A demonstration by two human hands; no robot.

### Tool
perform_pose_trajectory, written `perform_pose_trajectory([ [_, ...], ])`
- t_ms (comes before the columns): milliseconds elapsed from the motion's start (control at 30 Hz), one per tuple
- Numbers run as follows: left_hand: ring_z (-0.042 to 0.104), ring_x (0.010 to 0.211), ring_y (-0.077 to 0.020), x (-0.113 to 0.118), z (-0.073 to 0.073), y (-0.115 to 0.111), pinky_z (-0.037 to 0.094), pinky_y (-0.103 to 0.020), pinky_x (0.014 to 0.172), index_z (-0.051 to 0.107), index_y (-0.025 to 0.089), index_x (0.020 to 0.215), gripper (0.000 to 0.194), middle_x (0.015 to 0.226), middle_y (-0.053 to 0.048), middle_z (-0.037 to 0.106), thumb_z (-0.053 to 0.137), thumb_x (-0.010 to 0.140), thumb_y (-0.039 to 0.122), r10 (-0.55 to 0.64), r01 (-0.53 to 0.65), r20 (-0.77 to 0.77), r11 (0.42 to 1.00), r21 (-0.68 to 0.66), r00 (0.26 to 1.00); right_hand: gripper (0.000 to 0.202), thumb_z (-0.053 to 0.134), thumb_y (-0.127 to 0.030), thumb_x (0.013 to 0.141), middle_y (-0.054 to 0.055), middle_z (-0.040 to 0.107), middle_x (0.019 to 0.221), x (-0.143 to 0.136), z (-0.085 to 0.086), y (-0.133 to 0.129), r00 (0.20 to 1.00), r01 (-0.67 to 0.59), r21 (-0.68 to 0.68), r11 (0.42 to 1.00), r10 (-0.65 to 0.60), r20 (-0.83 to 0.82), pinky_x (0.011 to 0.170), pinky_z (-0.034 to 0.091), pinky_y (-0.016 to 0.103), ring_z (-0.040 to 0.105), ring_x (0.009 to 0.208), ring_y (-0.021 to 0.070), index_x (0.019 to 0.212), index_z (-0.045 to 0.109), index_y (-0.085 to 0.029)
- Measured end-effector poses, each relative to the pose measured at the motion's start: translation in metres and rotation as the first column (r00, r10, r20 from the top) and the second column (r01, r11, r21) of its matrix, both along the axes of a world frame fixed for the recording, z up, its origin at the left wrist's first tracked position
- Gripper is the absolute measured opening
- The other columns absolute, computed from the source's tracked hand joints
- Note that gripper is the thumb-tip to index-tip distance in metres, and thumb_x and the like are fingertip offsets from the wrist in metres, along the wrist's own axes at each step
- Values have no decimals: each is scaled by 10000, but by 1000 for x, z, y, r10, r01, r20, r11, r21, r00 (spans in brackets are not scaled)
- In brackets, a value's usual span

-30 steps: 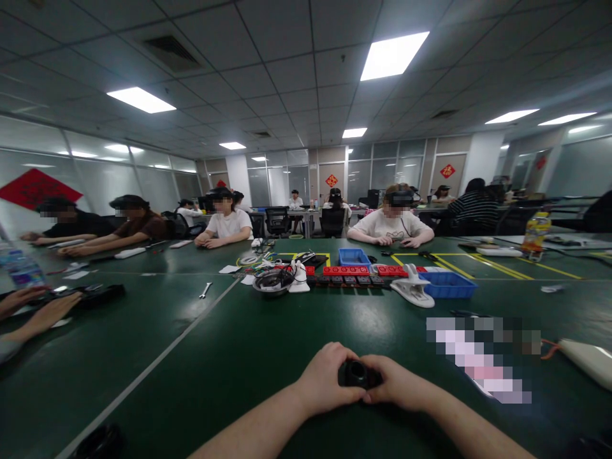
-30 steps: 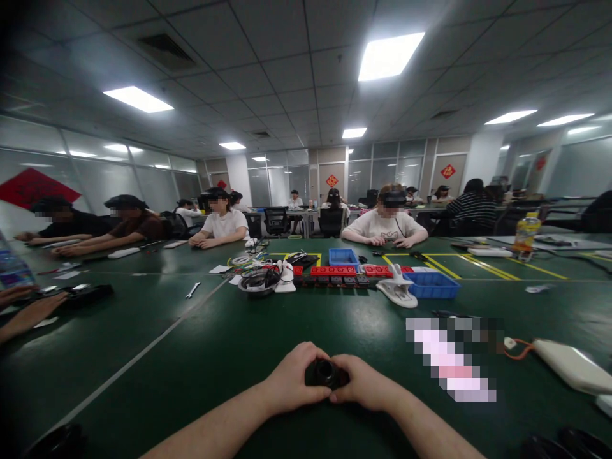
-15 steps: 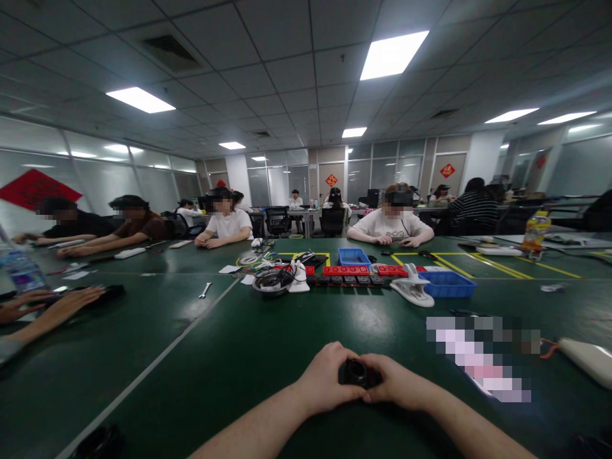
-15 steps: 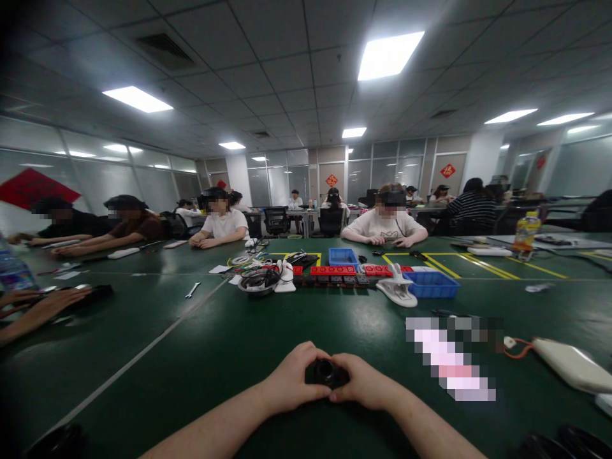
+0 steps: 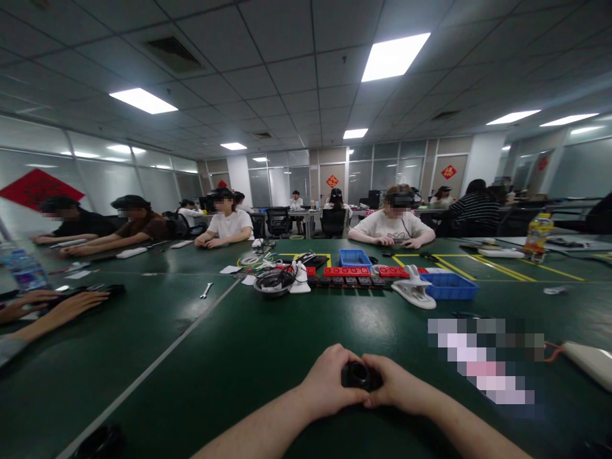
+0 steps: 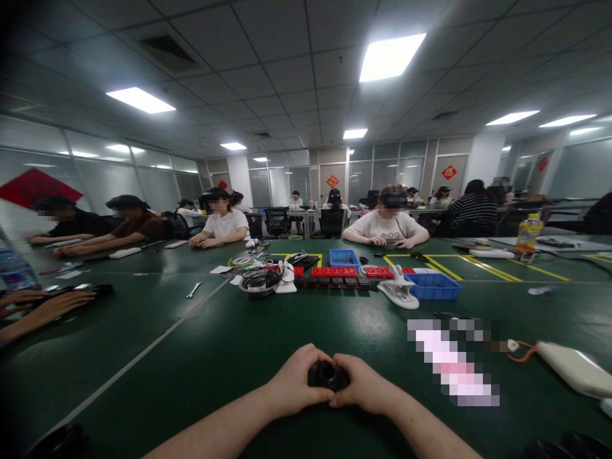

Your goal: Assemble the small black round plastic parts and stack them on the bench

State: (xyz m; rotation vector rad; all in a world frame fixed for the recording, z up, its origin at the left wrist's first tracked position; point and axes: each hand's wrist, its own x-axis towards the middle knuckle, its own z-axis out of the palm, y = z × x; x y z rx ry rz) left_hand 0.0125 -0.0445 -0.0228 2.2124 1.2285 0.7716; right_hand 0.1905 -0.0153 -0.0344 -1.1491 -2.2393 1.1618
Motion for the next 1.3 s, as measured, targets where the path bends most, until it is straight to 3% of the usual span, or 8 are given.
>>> perform_pose_trajectory([
  [367, 458, 816, -171, 10, -6, -5, 356, -272, 709, 541, 208, 845, 351, 850, -1, 495, 679, 536, 299, 221, -223, 63, 974, 24, 973, 346, 667, -336, 495, -24, 511, 674, -13, -11, -3, 958, 162, 295, 942, -222, 180, 504, 299, 200, 465, 613, 130, 690, 433, -171],
  [533, 457, 836, -175, 12, -7, -3, 349, -285, 743, 531, 196, 854, 325, 851, -9, 495, 655, 566, 282, 300, -302, 68, 953, 27, 952, 163, 513, -228, 623, 31, 547, 763, -29, -10, -15, 883, 271, 461, 845, -409, 232, 596, 339, 238, 511, 716, 168, 767, 458, -174],
  [600, 457, 836, -178, 11, -7, -1, 348, -292, 748, 530, 192, 851, 325, 852, -11, 494, 655, 565, 282, 309, -311, 51, 950, 25, 950, 165, 491, -214, 637, 49, 541, 807, -32, -9, -18, 873, 286, 469, 836, -429, 231, 618, 351, 248, 516, 746, 176, 793, 457, -171],
  [733, 453, 850, -182, 8, -5, 2, 352, -295, 747, 534, 197, 859, 337, 870, -11, 491, 661, 565, 303, 256, -257, 50, 966, 17, 965, 380, 608, -298, 587, 49, 527, 887, -21, -5, -13, 947, 246, 336, 909, -300, 118, 651, 380, 259, 517, 775, 181, 901, 436, -169],
  [900, 452, 852, -171, 1, -3, 5, 362, -272, 732, 536, 208, 895, 367, 889, -8, 484, 663, 571, 324, 140, -140, 64, 990, -5, 988, 704, 684, -220, 525, 59, 506, 1070, -2, 3, -5, 993, 7, 38, 999, -3, -121, 822, 368, 291, 479, 966, 206, 1147, 358, -165],
  [1000, 459, 823, -155, -2, -2, 6, 373, -246, 694, 533, 215, 914, 376, 896, -3, 475, 660, 577, 326, 65, -63, 62, 997, -36, 996, 656, 677, -170, 518, 52, 513, 1087, 1, 8, -5, 989, -55, -14, 998, 52, -140, 852, 351, 292, 466, 991, 211, 1124, 425, -160],
  [1100, 461, 788, -141, -3, -1, 6, 376, -234, 671, 535, 219, 921, 382, 881, 1, 471, 662, 576, 323, 0, 2, 40, 998, -56, 999, 546, 669, -158, 511, 38, 551, 993, 2, 9, -5, 998, -43, -16, 999, 42, -55, 768, 387, 284, 502, 895, 211, 1034, 512, -153],
  [1300, 458, 774, -136, -4, -1, 4, 380, -237, 672, 533, 224, 956, 440, 879, -3, 468, 668, 569, 383, -94, 94, 1, 995, -30, 996, 457, 665, -185, 512, 14, 561, 906, 5, 9, -4, 997, -78, -47, 996, 79, 11, 712, 385, 265, 506, 812, 188, 955, 555, -158],
])
